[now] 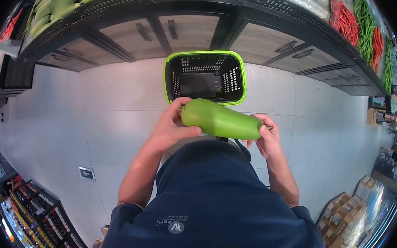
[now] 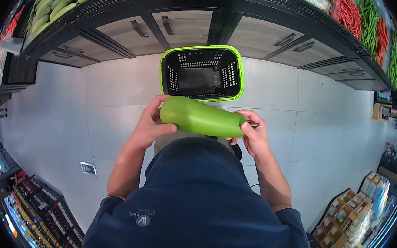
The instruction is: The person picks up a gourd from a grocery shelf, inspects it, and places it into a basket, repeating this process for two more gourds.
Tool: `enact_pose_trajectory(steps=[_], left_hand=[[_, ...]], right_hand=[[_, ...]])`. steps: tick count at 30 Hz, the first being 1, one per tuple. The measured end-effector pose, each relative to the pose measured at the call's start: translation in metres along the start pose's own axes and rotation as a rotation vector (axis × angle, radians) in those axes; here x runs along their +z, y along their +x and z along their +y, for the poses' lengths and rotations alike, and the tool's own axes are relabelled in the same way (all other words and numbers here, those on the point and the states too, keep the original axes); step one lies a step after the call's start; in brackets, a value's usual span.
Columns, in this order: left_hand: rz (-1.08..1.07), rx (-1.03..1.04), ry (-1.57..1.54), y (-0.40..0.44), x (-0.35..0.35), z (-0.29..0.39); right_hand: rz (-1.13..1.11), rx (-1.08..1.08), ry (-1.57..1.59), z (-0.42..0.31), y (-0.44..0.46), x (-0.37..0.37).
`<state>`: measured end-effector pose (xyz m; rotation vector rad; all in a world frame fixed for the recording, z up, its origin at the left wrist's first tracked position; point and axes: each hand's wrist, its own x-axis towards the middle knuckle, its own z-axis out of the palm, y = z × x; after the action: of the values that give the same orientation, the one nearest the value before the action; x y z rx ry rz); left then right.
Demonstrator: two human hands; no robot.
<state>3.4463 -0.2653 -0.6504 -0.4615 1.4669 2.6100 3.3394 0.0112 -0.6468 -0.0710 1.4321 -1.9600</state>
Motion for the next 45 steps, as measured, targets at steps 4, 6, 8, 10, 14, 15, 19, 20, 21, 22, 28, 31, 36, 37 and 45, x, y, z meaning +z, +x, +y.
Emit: enact_pose_trajectory(steps=[4, 6, 8, 10, 14, 15, 19, 20, 21, 22, 28, 31, 36, 37, 45], left_hand=[[0.117, -0.227, 0.045, -0.004, -0.064, 0.014], [0.103, -0.297, 0.079, -0.001, -0.101, 0.025], [0.079, -0.379, 0.124, 0.001, -0.129, 0.033], [0.053, -0.38, 0.183, 0.009, -0.145, 0.04], [0.009, -0.381, 0.117, 0.025, -0.16, 0.033], [0.021, -0.44, -0.073, 0.031, -0.16, 0.025], [0.067, -0.678, -0.576, 0.064, -0.158, -0.013], [0.059, -0.682, -0.558, 0.072, -0.156, -0.025], [0.09, -0.664, -0.56, 0.078, -0.153, -0.038], [0.125, -0.643, -0.561, 0.083, -0.151, -0.049], [-0.002, -0.807, -0.429, 0.118, -0.142, -0.063], [0.044, -0.787, -0.365, 0.144, -0.125, -0.061], [0.128, -0.832, -0.288, 0.189, -0.109, -0.088], [0.176, -0.827, -0.275, 0.201, -0.116, -0.107], [0.345, -0.968, 0.659, 0.299, -0.188, -0.254]], right_hand=[[0.086, 0.172, 0.151, 0.038, 0.013, 0.056], [0.124, 0.232, 0.206, 0.056, 0.019, 0.089], [0.18, 0.3, 0.117, 0.067, 0.023, 0.12], [0.219, 0.308, 0.19, 0.078, 0.024, 0.135], [0.333, 0.2, 0.154, 0.091, 0.024, 0.159], [0.345, 0.188, 0.162, 0.092, 0.025, 0.164], [0.565, 0.16, -0.072, 0.089, 0.041, 0.179], [0.647, 0.193, -0.131, 0.088, 0.047, 0.18], [0.651, 0.182, -0.116, 0.089, 0.053, 0.177], [0.673, 0.205, -0.117, 0.091, 0.06, 0.173], [0.741, -0.026, -0.6, 0.101, 0.112, 0.146], [0.656, -0.171, -0.899, 0.11, 0.132, 0.129], [0.613, -0.061, -0.923, 0.14, 0.151, 0.102], [0.649, -0.097, -0.879, 0.153, 0.158, 0.091], [0.903, 0.432, -0.19, 0.269, 0.164, 0.026]])
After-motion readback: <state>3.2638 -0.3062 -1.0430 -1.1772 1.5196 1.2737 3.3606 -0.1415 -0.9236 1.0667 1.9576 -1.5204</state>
